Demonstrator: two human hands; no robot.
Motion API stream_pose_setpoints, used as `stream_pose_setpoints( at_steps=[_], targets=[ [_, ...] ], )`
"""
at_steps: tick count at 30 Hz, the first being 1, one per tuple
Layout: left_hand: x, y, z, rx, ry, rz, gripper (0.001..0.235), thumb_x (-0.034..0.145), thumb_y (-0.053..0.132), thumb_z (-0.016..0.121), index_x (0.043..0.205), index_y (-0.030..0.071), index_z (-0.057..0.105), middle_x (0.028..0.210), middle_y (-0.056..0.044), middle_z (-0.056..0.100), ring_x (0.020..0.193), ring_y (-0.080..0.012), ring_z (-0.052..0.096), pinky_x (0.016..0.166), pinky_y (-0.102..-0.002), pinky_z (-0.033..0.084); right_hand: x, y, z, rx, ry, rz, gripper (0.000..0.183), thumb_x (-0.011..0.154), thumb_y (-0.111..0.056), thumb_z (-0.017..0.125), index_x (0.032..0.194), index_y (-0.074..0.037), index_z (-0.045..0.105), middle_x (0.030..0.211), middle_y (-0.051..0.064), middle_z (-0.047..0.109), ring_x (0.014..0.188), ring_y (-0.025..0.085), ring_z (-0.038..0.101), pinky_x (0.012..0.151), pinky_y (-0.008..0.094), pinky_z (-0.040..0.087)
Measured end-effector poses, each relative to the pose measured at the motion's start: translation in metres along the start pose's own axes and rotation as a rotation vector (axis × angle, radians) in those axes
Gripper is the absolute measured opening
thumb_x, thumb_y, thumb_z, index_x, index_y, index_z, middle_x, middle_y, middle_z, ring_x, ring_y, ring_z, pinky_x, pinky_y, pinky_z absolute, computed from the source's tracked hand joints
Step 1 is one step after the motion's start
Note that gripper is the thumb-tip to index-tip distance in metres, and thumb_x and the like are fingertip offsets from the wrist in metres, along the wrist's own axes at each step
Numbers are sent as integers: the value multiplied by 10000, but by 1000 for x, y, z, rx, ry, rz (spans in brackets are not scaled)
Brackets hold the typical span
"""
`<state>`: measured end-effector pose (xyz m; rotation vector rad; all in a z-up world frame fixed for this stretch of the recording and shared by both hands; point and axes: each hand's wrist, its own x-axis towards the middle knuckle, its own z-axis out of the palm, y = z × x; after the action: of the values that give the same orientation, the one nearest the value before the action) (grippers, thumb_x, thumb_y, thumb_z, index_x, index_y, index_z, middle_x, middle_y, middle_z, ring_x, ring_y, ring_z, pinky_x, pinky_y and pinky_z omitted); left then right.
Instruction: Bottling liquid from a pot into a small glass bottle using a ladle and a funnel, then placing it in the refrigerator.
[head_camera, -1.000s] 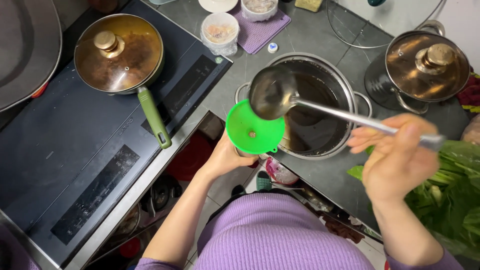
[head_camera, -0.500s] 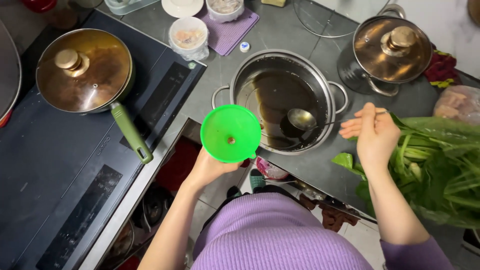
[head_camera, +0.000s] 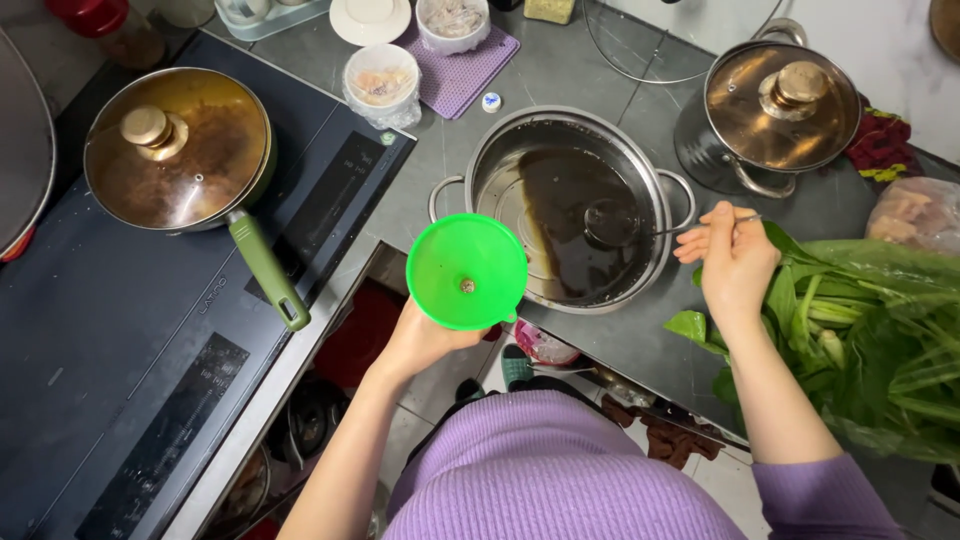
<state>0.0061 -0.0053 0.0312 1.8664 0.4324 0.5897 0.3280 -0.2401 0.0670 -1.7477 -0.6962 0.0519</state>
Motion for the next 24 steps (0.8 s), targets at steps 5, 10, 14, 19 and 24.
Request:
stream_pose_setpoints(
  at_steps=[5,10,14,19,24],
  targets=[
    [3,5,0,5,-3,0,373,686,297,916,921,67,739,919,-195,767,867,-363,745,707,-464,589,-3,4,5,4,-17,-66,282,1230,-105,407,1066,80,541,829,287,684,612,279,678,563,315,588],
    [4,17,-3,68,-17,5,444,680,309,917,972,27,738,950,-233,753,894,-421,721,749,-503,584,-6,-25,5,21,-8,-86,255,1231,-91,393,1101,78,532,844,283,680,620,272,666,575,311,585],
    [4,34,-3,14,-32,-90,320,699,162,812,939,127,603,815,30,572,768,-127,502,690,-327,471,-5,-62,3,-7,19,-7,262,1223,-131,376,1108,41,537,806,203,666,652,212,666,575,253,504],
    [5,35,-2,47,-17,-27,299,697,168,815,884,125,586,808,20,565,770,-140,504,691,-325,466,2,-99,-13,-28,19,-145,293,1264,-57,366,1109,59,586,698,146,581,709,253,690,640,314,538],
    [4,39,-3,44,-14,-82,417,675,205,841,998,95,601,946,-22,582,848,-153,510,773,-316,485,14,-143,-25,45,22,-397,444,1279,-342,434,1120,66,505,798,210,560,779,295,723,512,246,403]
  ],
)
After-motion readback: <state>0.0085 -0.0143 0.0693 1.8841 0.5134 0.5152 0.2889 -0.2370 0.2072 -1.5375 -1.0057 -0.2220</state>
